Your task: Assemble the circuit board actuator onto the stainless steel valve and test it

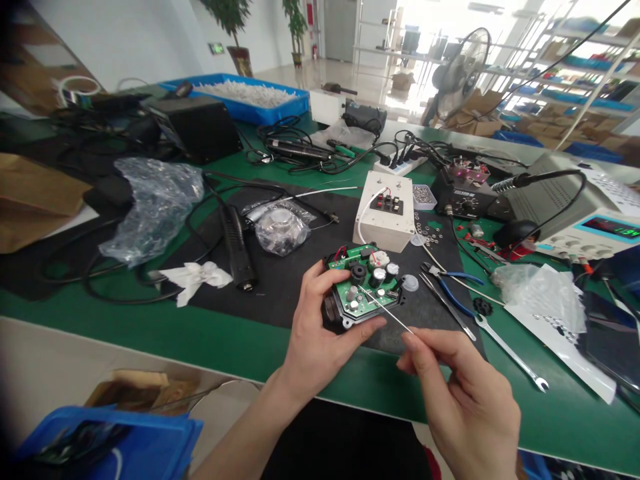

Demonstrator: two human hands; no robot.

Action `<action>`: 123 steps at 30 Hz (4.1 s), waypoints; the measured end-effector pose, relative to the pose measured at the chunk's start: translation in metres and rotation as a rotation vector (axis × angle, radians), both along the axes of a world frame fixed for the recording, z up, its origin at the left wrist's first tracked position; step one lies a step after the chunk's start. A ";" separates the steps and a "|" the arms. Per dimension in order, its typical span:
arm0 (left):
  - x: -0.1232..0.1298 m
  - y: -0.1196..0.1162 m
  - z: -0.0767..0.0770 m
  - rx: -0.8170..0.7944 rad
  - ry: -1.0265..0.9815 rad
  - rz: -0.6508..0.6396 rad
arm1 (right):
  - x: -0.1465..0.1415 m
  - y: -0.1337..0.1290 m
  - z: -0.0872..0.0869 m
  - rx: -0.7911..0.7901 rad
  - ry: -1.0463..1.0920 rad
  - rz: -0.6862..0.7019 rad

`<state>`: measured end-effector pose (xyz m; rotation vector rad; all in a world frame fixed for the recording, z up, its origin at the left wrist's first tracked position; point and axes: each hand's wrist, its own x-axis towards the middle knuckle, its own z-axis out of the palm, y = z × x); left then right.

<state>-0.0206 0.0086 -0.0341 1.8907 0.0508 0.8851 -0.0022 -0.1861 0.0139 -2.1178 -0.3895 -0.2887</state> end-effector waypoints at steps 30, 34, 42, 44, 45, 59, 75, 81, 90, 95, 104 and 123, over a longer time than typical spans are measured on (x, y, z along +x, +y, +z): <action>-0.001 -0.008 0.073 0.279 0.185 0.278 | 0.052 -0.025 -0.013 -0.186 -0.084 0.274; 0.000 -0.004 0.082 0.339 0.301 0.299 | 0.078 0.012 0.005 -0.043 0.056 0.569; 0.005 0.004 0.088 0.359 0.288 0.210 | 0.084 0.029 0.007 0.007 0.113 0.548; 0.005 0.004 0.088 0.343 0.271 0.188 | 0.084 0.029 0.004 0.035 0.104 0.556; 0.005 0.004 0.088 0.334 0.264 0.181 | 0.084 0.029 0.002 0.048 0.096 0.564; 0.003 0.003 0.096 0.495 0.426 0.264 | 0.085 0.030 -0.005 0.104 0.064 0.584; 0.002 0.011 0.103 0.475 0.415 0.174 | 0.085 0.029 -0.009 0.088 0.043 0.555; 0.005 0.009 0.104 0.513 0.456 0.184 | 0.086 0.028 -0.012 0.115 0.036 0.557; 0.005 0.016 0.104 0.425 0.409 0.112 | 0.086 0.029 -0.010 0.121 0.015 0.566; 0.002 0.015 0.111 0.457 0.524 0.149 | 0.087 0.029 -0.013 0.140 0.007 0.562; 0.003 0.009 0.110 0.432 0.509 0.147 | 0.089 0.029 -0.018 0.168 0.004 0.564; 0.005 0.010 0.111 0.449 0.511 0.133 | 0.090 0.028 -0.016 0.126 -0.028 0.544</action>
